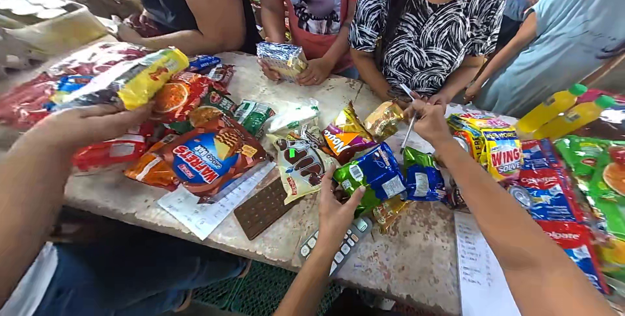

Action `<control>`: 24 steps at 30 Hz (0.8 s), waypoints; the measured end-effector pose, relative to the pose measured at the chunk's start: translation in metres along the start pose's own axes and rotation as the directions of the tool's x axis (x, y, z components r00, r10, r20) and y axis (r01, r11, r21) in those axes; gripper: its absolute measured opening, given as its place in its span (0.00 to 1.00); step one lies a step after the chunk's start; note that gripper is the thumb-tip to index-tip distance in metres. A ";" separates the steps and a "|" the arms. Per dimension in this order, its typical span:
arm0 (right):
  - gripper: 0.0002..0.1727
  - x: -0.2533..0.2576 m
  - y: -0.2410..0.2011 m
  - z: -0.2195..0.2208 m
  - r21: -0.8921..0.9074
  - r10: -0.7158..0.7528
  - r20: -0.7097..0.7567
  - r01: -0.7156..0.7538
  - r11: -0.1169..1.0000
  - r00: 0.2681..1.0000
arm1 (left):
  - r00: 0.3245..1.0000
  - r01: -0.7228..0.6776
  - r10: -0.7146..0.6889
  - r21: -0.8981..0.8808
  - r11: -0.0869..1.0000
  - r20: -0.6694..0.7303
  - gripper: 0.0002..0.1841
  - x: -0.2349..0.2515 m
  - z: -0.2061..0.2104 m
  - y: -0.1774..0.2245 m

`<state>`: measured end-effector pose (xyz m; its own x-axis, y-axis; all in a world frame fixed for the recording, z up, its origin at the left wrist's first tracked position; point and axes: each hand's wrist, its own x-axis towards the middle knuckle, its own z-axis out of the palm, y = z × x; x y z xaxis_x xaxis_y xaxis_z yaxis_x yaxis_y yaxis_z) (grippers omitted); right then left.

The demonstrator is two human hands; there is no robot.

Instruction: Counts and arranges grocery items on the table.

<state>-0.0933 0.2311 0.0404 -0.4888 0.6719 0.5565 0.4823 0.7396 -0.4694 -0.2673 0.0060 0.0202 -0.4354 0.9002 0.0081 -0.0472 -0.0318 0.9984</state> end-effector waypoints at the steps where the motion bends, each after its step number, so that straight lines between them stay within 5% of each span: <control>1: 0.05 -0.003 -0.010 -0.014 0.032 -0.013 -0.067 0.015 0.999 0.998 | 1.000 -0.012 0.012 -0.010 1.000 -0.005 0.46 -0.001 -0.002 0.001; 6: 0.07 -0.069 -0.053 -0.088 0.088 0.067 -0.336 -0.039 0.995 0.939 | 0.987 -0.021 -0.007 -0.176 0.984 -0.158 0.41 -0.004 0.005 0.008; 10: 0.02 -0.157 -0.035 -0.085 0.015 0.206 -0.273 -0.210 0.978 0.940 | 0.959 -0.037 -0.068 -0.356 0.934 -0.276 0.44 -0.003 0.030 0.006; 13: 0.02 -0.196 -0.016 -0.066 -0.009 0.396 -0.141 -0.401 0.916 0.907 | 0.995 -0.035 0.017 -0.175 0.984 -0.100 0.40 -0.006 0.053 -0.012; 18: 0.11 -0.247 -0.023 -0.098 0.231 0.302 -0.251 -0.246 0.941 0.920 | 1.000 -0.016 0.015 0.175 0.984 0.008 0.41 -0.007 0.075 -0.028; 22: 0.33 -0.329 -0.005 -0.107 0.588 0.645 -0.216 -0.430 0.685 0.733 | 1.000 -0.016 0.018 0.224 0.975 -0.009 0.47 -0.008 0.079 -0.037; 24: 0.29 -0.362 -0.011 -0.099 0.585 0.726 -0.224 -0.507 0.634 0.650 | 0.999 -0.040 0.043 0.238 0.970 -0.008 0.47 -0.011 0.081 -0.042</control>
<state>0.1499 -0.0237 -0.0882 0.1948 0.9652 0.1743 0.1283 0.1511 -0.9801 -0.1872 0.0324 -0.0171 -0.4444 0.8944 0.0510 0.1860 0.0365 0.9819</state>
